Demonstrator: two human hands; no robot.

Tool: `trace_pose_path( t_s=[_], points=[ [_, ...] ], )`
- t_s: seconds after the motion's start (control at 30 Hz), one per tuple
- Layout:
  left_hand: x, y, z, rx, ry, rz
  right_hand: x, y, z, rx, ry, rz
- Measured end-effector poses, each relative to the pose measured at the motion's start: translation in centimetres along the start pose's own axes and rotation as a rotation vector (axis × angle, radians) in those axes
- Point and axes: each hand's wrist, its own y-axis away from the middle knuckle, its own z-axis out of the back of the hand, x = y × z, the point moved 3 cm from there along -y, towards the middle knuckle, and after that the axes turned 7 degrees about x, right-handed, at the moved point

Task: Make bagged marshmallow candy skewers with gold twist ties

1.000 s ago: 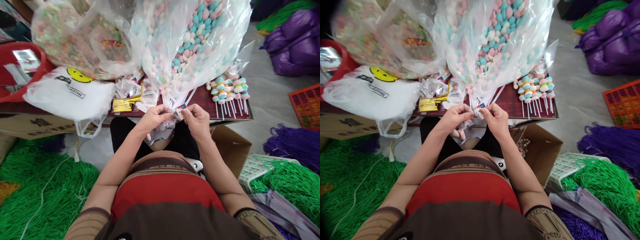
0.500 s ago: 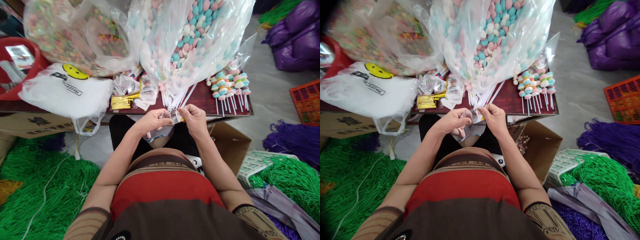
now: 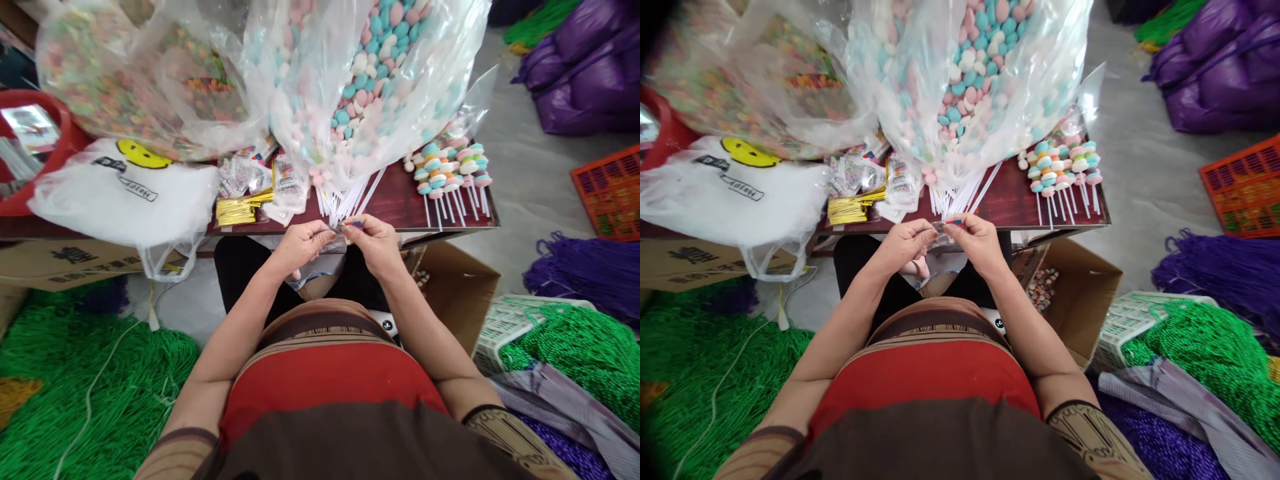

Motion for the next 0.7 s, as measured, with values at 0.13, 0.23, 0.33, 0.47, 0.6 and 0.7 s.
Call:
trace_pose_path(
  t_s=[0.13,0.23,0.33,0.47,0.6,0.7],
  points=[
    [0.5,0.0,0.1,-0.058,0.059,0.041,0.1,0.1,0.0,-0.102,0.028,-0.018],
    [0.3,-0.1,0.0,-0.124,0.044,-0.045,0.5,0.2,0.0,-0.108,0.094,-0.038],
    [-0.2,-0.3,0.0,-0.199,-0.088,-0.135,0.6,0.2,-0.1,-0.097,0.173,-0.025],
    [-1.0,-0.6,-0.3,-0.269,-0.301,-0.314,0.2,0.1,0.1,-0.056,0.297,-0.005],
    [-0.6,-0.8,0.0,-0.378,-0.304,-0.270,0.6,-0.4,3.0,0.005,0.527,0.018],
    [0.0,-0.7,0.6,-0.458,-0.192,-0.203,1.8,-1.1,8.2,-0.186,0.646,0.017]
  ],
)
